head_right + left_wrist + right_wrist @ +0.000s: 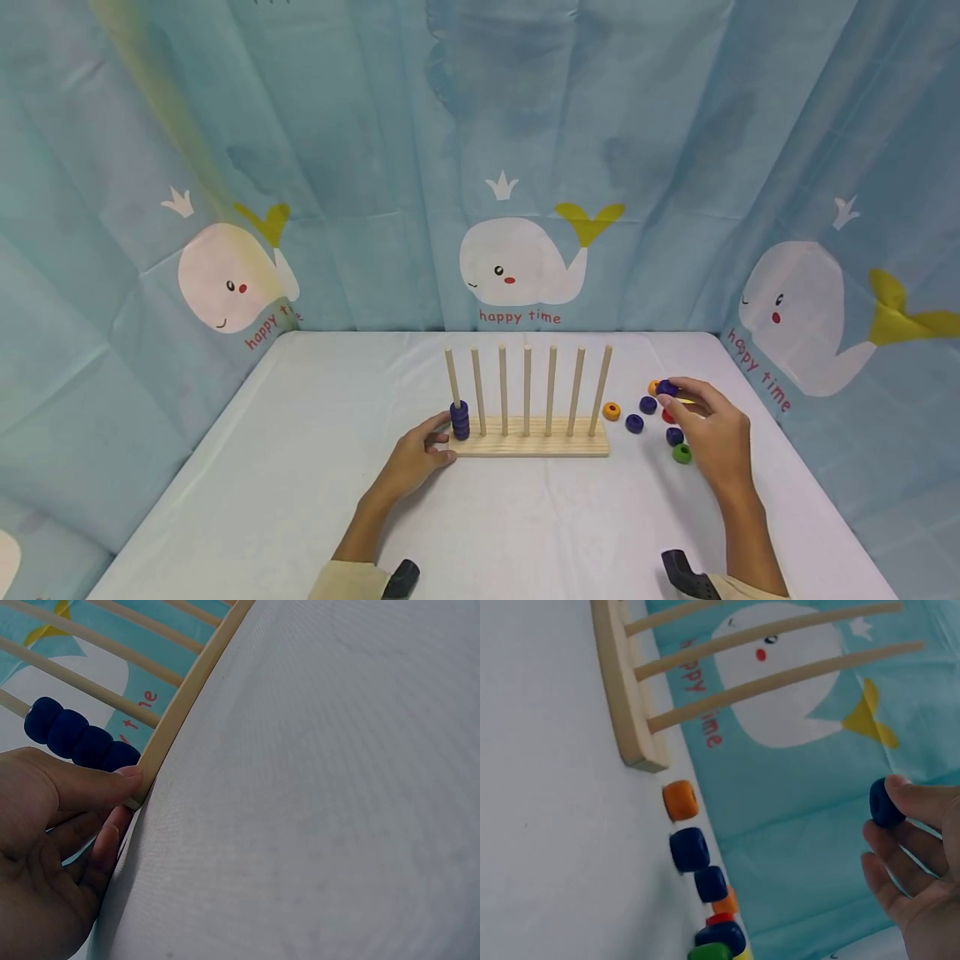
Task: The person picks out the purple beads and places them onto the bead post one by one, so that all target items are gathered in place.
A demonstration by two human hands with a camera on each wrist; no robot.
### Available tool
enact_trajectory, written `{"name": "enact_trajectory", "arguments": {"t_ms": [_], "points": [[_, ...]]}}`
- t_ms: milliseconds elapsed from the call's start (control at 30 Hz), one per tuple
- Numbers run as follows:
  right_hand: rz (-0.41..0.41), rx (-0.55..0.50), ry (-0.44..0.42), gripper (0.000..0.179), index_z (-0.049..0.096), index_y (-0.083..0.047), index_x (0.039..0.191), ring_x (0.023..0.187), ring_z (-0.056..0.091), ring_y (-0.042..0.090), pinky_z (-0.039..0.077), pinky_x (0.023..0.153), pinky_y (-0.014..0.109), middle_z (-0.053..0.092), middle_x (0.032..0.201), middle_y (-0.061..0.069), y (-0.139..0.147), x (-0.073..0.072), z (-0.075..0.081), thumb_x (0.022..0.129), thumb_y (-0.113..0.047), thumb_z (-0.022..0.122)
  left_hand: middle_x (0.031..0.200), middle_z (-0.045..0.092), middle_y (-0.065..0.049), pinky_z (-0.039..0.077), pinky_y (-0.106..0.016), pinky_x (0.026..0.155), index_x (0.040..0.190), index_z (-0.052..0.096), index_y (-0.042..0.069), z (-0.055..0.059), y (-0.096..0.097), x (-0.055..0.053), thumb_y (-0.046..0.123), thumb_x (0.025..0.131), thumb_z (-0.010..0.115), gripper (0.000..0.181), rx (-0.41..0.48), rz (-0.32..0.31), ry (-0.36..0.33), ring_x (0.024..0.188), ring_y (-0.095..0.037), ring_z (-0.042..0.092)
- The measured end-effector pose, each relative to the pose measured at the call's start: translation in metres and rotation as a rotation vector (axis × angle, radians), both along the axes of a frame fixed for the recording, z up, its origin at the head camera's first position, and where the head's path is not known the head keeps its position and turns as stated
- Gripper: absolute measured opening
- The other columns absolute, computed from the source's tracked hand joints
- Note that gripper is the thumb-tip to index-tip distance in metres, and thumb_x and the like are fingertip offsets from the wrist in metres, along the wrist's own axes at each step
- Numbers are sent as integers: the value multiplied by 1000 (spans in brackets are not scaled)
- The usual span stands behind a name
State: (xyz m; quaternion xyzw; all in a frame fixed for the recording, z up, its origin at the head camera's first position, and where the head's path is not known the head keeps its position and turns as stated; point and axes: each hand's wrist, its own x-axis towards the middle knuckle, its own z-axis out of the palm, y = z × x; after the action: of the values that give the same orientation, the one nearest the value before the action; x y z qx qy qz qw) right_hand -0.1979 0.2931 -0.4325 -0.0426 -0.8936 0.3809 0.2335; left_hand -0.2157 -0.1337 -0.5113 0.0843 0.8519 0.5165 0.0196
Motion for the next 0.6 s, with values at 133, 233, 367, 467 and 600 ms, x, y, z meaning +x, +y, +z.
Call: {"name": "enact_trajectory", "arguments": {"t_ms": [133, 233, 367, 467, 600], "points": [[5, 13, 11, 47, 62, -19, 130, 113, 60, 25, 42, 80, 7, 61, 130, -1, -6, 1, 9, 92, -46, 64, 137, 56, -4, 49, -38, 90, 145, 46, 16, 1, 0, 0, 8, 86, 72, 66, -2, -4, 8, 112, -20, 59], [15, 16, 33, 45, 62, -23, 130, 113, 60, 22, 44, 83, 11, 61, 130, -3, -10, 3, 16, 91, -45, 64, 137, 55, -3, 48, -38, 91, 146, 46, 17, 1, 0, 1, 8, 86, 72, 65, -3, 1, 5, 112, -19, 59], [23, 34, 92, 41, 64, -24, 128, 109, 61, 17, 44, 83, 11, 63, 128, -4, -14, 5, 26, 91, -41, 67, 136, 56, -2, 48, -38, 92, 146, 46, 17, 1, 0, 1, 9, 86, 72, 65, -3, 3, 4, 112, -18, 58], [38, 47, 136, 38, 65, -23, 126, 105, 60, 8, 43, 84, 10, 64, 126, -3, -17, 7, 34, 91, -36, 69, 135, 56, -2, 48, -37, 92, 145, 46, 18, 1, 0, 0, 9, 86, 72, 66, -3, 3, 5, 112, -17, 59], [70, 55, 183, 37, 66, -23, 126, 102, 56, -6, 41, 86, 9, 64, 124, -3, -22, 8, 42, 90, -32, 70, 135, 57, -2, 48, -37, 91, 145, 47, 17, 0, 0, 0, 9, 86, 73, 66, -1, 1, 8, 112, -18, 59]]}}
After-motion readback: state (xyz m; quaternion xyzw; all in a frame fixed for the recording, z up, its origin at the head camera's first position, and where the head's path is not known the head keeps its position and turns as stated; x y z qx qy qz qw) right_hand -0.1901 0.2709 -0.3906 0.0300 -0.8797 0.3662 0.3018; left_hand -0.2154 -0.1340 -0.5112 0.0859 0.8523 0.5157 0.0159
